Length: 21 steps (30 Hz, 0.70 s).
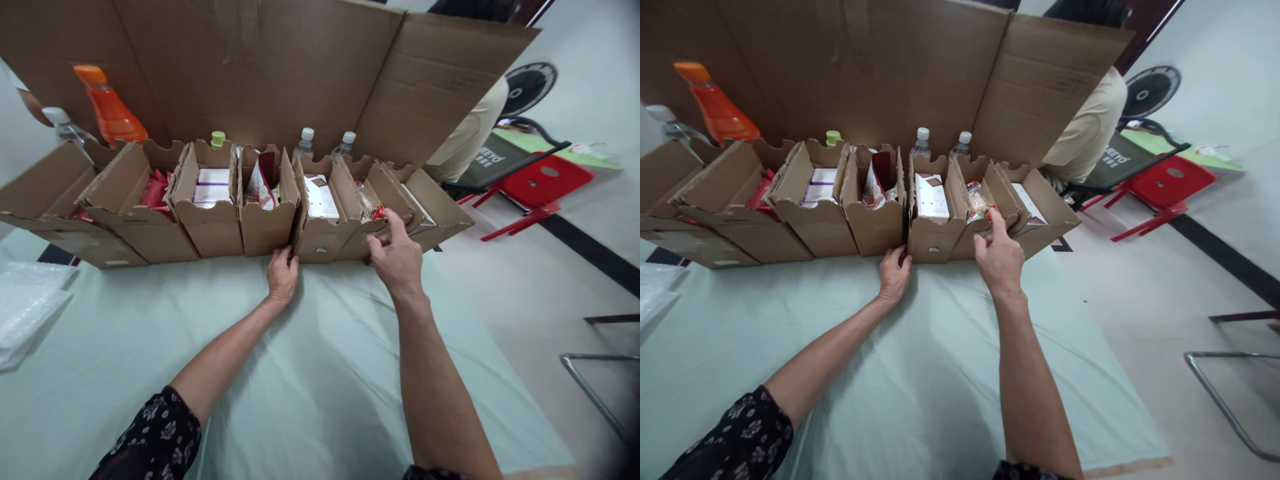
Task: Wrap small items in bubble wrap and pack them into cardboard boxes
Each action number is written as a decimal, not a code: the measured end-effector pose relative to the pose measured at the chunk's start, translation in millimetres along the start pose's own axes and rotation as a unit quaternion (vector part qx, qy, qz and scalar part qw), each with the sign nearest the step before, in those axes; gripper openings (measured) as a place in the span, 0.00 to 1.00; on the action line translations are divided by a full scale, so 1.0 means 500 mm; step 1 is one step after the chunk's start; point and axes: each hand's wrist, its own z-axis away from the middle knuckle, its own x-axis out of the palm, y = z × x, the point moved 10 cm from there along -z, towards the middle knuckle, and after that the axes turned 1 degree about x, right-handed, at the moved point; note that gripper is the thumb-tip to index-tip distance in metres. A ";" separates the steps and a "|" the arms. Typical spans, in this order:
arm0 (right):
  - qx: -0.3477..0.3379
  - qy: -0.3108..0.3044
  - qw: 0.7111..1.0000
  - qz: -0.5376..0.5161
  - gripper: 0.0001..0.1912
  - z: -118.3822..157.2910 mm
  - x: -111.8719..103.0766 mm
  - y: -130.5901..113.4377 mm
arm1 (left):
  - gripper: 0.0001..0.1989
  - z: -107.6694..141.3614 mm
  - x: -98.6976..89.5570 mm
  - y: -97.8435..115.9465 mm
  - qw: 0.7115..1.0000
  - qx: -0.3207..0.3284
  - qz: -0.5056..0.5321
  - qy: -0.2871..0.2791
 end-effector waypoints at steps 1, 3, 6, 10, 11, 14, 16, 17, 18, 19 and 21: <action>0.002 -0.023 0.999 0.023 0.24 -0.017 0.004 0.002 | 0.20 -0.002 -0.001 0.003 1.000 -0.003 -0.007 0.000; 0.003 -0.045 0.997 0.056 0.16 -0.041 0.011 0.009 | 0.20 -0.005 -0.001 0.009 1.000 -0.008 -0.019 -0.002; -0.004 -0.030 0.997 0.068 0.13 -0.052 0.006 0.018 | 0.20 -0.010 0.003 0.016 0.999 -0.021 -0.041 -0.011; -0.010 0.009 1.000 0.024 0.16 -0.027 -0.031 0.002 | 0.22 -0.009 0.010 0.028 0.996 -0.037 -0.064 -0.042; -0.018 0.030 0.999 0.006 0.19 -0.016 -0.047 -0.019 | 0.24 -0.005 0.012 0.032 0.996 -0.036 -0.065 -0.056; -0.100 0.037 0.994 -0.039 0.20 0.023 -0.060 -0.146 | 0.32 0.029 0.004 0.046 0.993 -0.011 -0.071 -0.098; -0.174 -0.051 0.983 -0.037 0.19 0.046 -0.009 -0.259 | 0.36 0.077 -0.008 0.057 0.983 0.050 -0.111 -0.138; -0.197 -0.106 0.974 -0.023 0.22 0.054 0.028 -0.308 | 0.37 0.109 -0.014 0.059 0.972 0.087 -0.141 -0.164; -0.208 -0.154 0.966 -0.005 0.26 0.057 0.066 -0.348 | 0.36 0.147 -0.020 0.058 0.958 0.124 -0.173 -0.195; -0.209 -0.189 0.959 0.014 0.30 0.055 0.099 -0.377 | 0.36 0.186 -0.030 0.051 0.943 0.150 -0.197 -0.222; -0.194 -0.219 0.955 0.045 0.31 0.037 0.149 -0.411 | 0.33 0.264 -0.055 0.029 0.917 0.183 -0.220 -0.278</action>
